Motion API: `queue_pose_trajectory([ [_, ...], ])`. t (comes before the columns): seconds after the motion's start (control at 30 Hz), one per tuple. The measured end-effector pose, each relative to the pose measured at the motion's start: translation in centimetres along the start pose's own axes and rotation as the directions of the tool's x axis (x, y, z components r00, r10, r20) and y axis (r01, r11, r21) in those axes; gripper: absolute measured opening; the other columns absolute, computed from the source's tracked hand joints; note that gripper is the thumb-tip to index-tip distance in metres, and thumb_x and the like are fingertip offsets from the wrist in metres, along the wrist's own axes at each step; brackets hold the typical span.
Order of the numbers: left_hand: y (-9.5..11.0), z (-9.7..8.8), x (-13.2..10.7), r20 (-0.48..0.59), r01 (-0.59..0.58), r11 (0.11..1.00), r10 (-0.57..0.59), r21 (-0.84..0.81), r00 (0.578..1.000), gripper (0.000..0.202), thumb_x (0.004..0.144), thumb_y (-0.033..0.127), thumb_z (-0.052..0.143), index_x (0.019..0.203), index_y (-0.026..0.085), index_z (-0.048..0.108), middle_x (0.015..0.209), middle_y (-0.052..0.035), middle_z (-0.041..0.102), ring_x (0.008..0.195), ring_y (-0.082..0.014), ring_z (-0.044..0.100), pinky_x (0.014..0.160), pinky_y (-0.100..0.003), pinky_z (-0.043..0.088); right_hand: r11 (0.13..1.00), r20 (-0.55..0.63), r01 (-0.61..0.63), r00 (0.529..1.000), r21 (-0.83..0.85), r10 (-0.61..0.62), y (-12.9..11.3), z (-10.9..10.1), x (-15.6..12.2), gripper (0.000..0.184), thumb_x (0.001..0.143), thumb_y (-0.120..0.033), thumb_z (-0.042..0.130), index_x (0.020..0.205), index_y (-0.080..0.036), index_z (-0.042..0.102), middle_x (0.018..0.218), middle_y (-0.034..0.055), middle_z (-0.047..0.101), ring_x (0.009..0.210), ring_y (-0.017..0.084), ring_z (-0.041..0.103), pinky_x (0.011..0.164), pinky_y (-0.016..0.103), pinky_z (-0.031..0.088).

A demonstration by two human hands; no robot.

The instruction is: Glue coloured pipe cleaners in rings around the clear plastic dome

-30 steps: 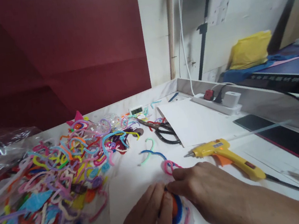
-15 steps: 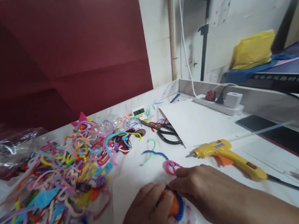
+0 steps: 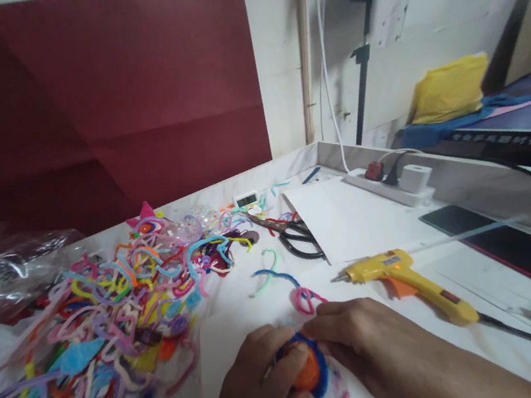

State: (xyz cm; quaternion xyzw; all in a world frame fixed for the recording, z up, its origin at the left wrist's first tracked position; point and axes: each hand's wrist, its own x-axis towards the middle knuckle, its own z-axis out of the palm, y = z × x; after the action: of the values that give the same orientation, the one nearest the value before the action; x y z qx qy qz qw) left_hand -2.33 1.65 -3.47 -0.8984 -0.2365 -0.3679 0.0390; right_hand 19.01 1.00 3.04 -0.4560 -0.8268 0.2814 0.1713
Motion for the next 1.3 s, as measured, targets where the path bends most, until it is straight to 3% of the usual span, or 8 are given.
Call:
queue_pose_trajectory([
  [0.27,0.0,0.2,0.0,-0.009,-0.022,1.000,0.022,0.016,1.000,0.027,0.100,0.028,0.040,0.116,0.016,0.058,0.115,-0.0105,0.064,0.111,-0.0187,0.060,0.097,-0.029,0.052,0.999,-0.005,-0.049,0.999,0.011,0.049,0.2,0.0,0.1,0.023,0.088,-0.012,0.049,0.092,-0.021,0.070,0.088,0.0058,0.073,0.077,0.017,0.067,0.064,0.025,0.043],
  [0.43,-0.2,0.4,-0.2,-0.022,-0.044,0.999,0.044,0.003,0.999,0.026,0.098,0.025,0.041,0.118,0.014,0.055,0.118,-0.0123,0.063,0.115,-0.0201,0.058,0.099,-0.032,0.051,0.988,-0.031,-0.135,0.991,-0.071,0.134,0.4,0.2,0.1,0.031,0.086,-0.014,0.049,0.113,-0.021,0.062,0.086,0.0079,0.072,0.077,0.021,0.068,0.063,0.029,0.043],
  [0.57,-0.5,0.2,0.0,0.042,-0.061,0.998,0.062,-0.033,0.997,0.027,0.098,0.024,0.043,0.119,0.013,0.054,0.121,-0.0130,0.064,0.119,-0.0205,0.056,0.102,-0.033,0.049,0.979,-0.029,-0.179,0.984,-0.093,0.177,0.3,0.1,0.1,0.032,0.089,-0.017,0.047,0.119,-0.019,0.058,0.087,0.0105,0.071,0.078,0.025,0.067,0.063,0.032,0.044],
  [0.73,0.0,-1.0,1.2,0.094,-0.077,0.996,0.080,-0.039,0.992,0.029,0.100,0.029,0.041,0.118,0.013,0.057,0.115,-0.0108,0.069,0.117,-0.0189,0.060,0.102,-0.029,0.050,0.982,-0.029,-0.179,0.984,-0.053,0.178,0.3,0.2,0.2,0.028,0.089,-0.014,0.047,0.113,-0.018,0.059,0.086,0.0105,0.069,0.076,0.023,0.066,0.063,0.031,0.043],
  [0.87,1.1,-2.1,2.3,0.122,0.013,1.000,-0.012,-0.008,0.993,0.032,0.103,0.032,0.035,0.113,0.014,0.059,0.112,-0.0087,0.071,0.113,-0.0166,0.062,0.102,-0.027,0.049,0.989,-0.030,-0.148,0.989,-0.024,0.147,0.6,0.5,0.1,0.013,0.087,-0.012,0.050,0.087,-0.019,0.061,0.073,0.0044,0.066,0.062,0.016,0.058,0.056,0.027,0.036],
  [1.0,1.4,-2.3,2.7,0.143,0.020,1.000,-0.020,0.003,0.990,0.030,0.103,0.030,0.036,0.115,0.015,0.059,0.113,-0.0076,0.071,0.113,-0.0165,0.063,0.101,-0.028,0.051,0.995,-0.078,-0.059,0.995,0.082,0.065,1.0,1.0,-0.5,0.020,0.091,-0.018,0.046,0.075,-0.020,0.057,0.075,0.0039,0.065,0.062,0.015,0.057,0.059,0.027,0.039],
  [1.1,1.3,-2.2,2.7,0.176,0.015,1.000,-0.015,0.007,0.984,0.031,0.103,0.029,0.037,0.117,0.016,0.060,0.115,-0.0079,0.071,0.113,-0.0173,0.063,0.101,-0.029,0.051,0.990,-0.147,0.022,0.989,0.141,-0.001,1.4,1.8,-1.5,0.023,0.094,-0.022,0.040,0.086,-0.020,0.061,0.086,0.0067,0.065,0.073,0.018,0.060,0.066,0.030,0.044],
  [1.3,1.4,-2.1,2.3,0.178,0.029,1.000,-0.029,0.006,0.984,0.032,0.103,0.032,0.036,0.119,0.015,0.058,0.119,-0.0071,0.069,0.118,-0.0157,0.060,0.106,-0.027,0.046,0.979,-0.155,0.005,0.987,0.205,0.028,2.2,3.9,-3.3,0.034,0.096,-0.021,0.038,0.123,-0.023,0.057,0.100,0.0092,0.064,0.087,0.020,0.064,0.076,0.033,0.050],
])
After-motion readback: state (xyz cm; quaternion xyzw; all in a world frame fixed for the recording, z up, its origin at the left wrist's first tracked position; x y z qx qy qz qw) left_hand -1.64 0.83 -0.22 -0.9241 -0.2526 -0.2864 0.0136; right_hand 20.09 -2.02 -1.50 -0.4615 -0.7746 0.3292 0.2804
